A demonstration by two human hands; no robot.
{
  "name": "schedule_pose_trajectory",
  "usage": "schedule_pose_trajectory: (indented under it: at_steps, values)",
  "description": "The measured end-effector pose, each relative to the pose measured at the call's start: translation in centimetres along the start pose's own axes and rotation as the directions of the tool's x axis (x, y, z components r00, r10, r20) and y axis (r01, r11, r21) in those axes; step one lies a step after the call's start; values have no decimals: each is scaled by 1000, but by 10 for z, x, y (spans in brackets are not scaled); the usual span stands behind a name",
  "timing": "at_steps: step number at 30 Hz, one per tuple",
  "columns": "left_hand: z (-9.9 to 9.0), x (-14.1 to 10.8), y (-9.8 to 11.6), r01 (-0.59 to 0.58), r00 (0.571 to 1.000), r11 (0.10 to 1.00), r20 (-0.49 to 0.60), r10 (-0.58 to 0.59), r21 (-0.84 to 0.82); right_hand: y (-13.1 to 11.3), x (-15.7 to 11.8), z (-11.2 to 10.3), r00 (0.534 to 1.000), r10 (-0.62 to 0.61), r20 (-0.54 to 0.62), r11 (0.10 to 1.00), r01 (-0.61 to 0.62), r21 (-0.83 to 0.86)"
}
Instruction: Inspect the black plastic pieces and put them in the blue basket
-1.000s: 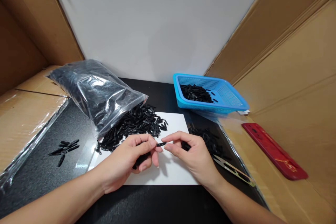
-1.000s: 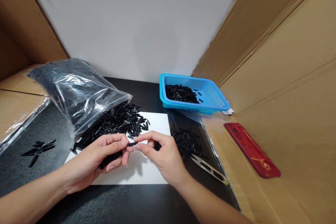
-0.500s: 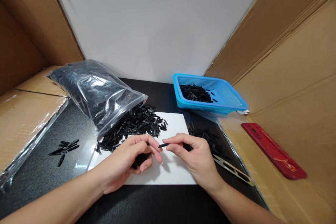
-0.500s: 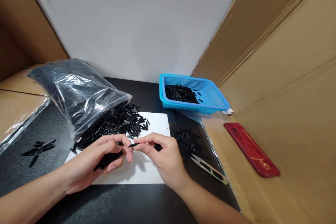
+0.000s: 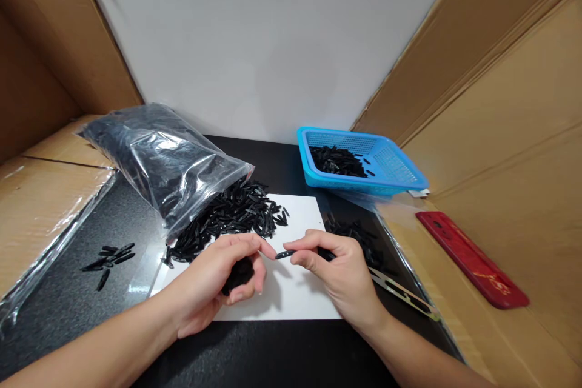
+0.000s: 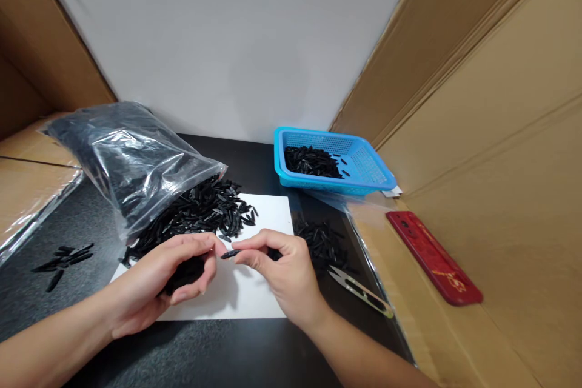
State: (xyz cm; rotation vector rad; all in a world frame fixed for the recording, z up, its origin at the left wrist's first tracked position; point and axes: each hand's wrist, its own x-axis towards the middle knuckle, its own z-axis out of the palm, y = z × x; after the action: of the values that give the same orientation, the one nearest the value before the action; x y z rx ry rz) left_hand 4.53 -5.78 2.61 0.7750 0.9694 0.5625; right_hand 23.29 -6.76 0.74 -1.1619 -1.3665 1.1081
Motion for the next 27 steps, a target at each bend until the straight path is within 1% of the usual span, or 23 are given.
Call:
schedule_pose_trajectory:
  at_steps: [3, 9, 18, 21, 24, 27]
  values:
    - [-1, 0, -1, 0, 1000, 999, -6, 0, -39, 0, 0, 0, 1000, 1, 3, 1000, -1, -4]
    - [-5, 1, -1, 55, 998, 991, -14, -57, -121, 1, 0, 2, 1000, -5, 7, 999, 5, 39]
    - [-10, 2, -4, 55, 998, 969, 4, -55, -241, 5, -2, 2, 1000, -20, -4, 996, 21, 81]
    - [-11, 5, -3, 45, 999, 968, -14, -50, -246, 8, -2, 1, 1000, -12, 2, 994, 11, 107]
    - [-9, 8, -2, 43, 999, 964, -2, -45, -262, 10, -3, 1, 1000, -3, 9, 992, 2, 129]
    - [-6, 8, -2, 54, 998, 950, -4, -58, -307, 9, -3, 2, 999, 46, 19, 984, -49, 169]
